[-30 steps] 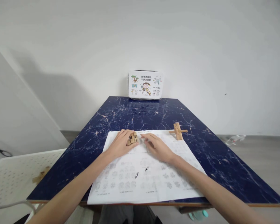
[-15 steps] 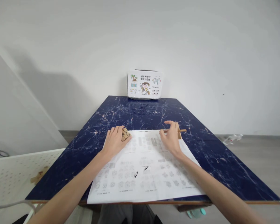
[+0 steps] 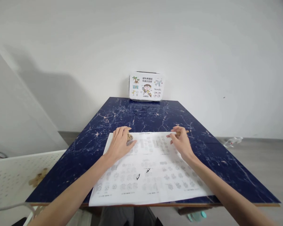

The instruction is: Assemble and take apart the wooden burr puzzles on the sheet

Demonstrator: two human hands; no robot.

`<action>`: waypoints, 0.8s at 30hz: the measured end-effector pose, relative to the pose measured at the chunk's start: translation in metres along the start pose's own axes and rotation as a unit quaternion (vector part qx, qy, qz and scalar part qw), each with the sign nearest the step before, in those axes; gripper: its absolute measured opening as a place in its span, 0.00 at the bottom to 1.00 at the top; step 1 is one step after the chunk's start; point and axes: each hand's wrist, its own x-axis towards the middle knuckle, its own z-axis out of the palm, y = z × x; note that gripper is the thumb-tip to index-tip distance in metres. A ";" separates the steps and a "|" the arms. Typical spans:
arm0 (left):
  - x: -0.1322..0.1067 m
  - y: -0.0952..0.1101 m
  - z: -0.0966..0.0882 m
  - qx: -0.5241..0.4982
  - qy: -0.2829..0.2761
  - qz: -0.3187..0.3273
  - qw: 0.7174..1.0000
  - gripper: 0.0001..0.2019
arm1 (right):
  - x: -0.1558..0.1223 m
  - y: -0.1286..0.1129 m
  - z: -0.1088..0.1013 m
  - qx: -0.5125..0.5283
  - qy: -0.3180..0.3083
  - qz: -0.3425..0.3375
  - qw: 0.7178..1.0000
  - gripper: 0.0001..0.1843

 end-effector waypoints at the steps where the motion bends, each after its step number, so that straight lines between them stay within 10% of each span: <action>1: 0.000 0.000 0.000 -0.002 0.000 0.004 1.000 0.24 | 0.000 -0.001 -0.002 0.016 0.001 0.012 1.000 0.19; 24: -0.001 0.011 -0.005 -0.062 -0.045 0.024 0.997 0.18 | 0.001 -0.013 -0.035 0.282 -0.122 0.199 0.931 0.20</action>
